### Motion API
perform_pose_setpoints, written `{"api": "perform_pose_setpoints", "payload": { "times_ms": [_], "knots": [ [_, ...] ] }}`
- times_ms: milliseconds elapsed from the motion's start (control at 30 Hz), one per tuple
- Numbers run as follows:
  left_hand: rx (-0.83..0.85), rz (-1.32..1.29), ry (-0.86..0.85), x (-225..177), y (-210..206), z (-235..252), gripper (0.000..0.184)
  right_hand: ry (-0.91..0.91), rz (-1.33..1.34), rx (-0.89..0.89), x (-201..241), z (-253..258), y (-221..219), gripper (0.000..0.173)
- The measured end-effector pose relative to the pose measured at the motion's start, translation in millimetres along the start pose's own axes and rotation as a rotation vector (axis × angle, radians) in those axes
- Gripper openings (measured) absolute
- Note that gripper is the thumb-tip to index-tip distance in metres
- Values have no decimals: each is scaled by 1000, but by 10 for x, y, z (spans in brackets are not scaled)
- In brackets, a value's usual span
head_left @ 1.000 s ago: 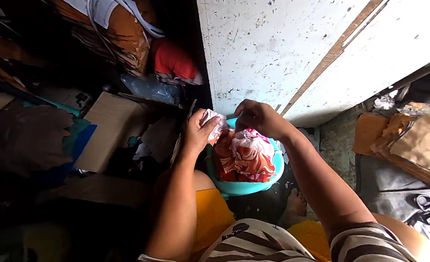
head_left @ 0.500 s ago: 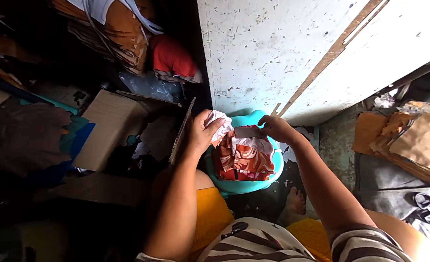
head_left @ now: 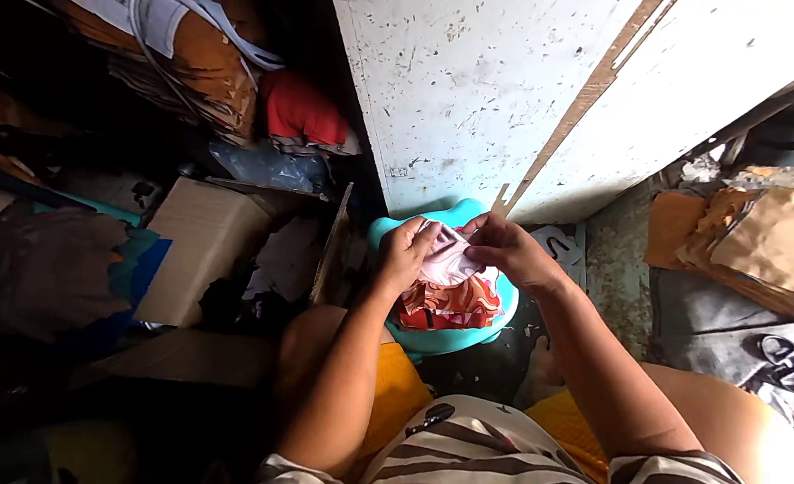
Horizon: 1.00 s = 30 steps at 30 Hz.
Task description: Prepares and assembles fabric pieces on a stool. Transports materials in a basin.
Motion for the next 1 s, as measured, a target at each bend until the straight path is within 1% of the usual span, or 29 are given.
{"api": "perform_pose_setpoints", "payload": {
  "times_ms": [67, 167, 267, 333, 400, 467, 567, 633, 700, 733, 767, 800, 867, 900, 1000],
  "knots": [
    [-13, 54, 16, 14, 31, -5, 30, 18, -3, -46, -4, -26, 46, 22],
    [-19, 108, 34, 17, 48, -12, 31, 28, -59, -84, 19, -64, 70, 23],
    [-55, 128, 45, -4, 132, -26, 30, 18, -331, -199, 75, -134, 159, 22],
    [-90, 94, 56, -39, 224, -42, 32, 31, -438, -239, 106, -207, 245, 15],
    [-132, 58, 55, -75, 314, -57, 35, 47, -428, -242, 126, -297, 338, 10],
    [-158, 34, 66, -112, 371, -75, 39, 86, -399, -251, 183, -431, 417, 9],
    [-167, -43, 131, -205, 360, -100, 43, 170, -296, -208, 277, -631, 516, 12],
    [-152, -151, 171, -269, 284, -122, 47, 193, -151, -172, 317, -754, 604, 12],
    [-159, -270, 187, -290, 176, -182, 52, 214, 36, -140, 321, -850, 692, 7],
    [-170, -322, 208, -274, 109, -222, 52, 223, 110, -127, 319, -882, 712, 6],
    [-186, -369, 233, -246, 40, -264, 52, 230, 162, -115, 313, -898, 708, 9],
    [-196, -422, 254, -232, -33, -301, 51, 225, 167, -110, 295, -904, 687, 11],
    [-203, -529, 266, -246, -197, -344, 50, 167, 78, -93, 204, -883, 572, 12],
    [-197, -586, 266, -265, -288, -365, 54, 115, 21, -58, 121, -854, 473, 12],
    [-139, -713, 268, -356, -503, -472, 59, -29, -94, 123, -158, -720, 85, 24]
  ]
}}
Point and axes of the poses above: each hand's wrist, its own z-axis towards the middle knuckle, its own y-axis out of the back of the hand, x = y × z, the point moved 9 cm from there along z, towards the middle knuckle, and after that the axes turned 15 degrees about -y, right-handed, at the moved point
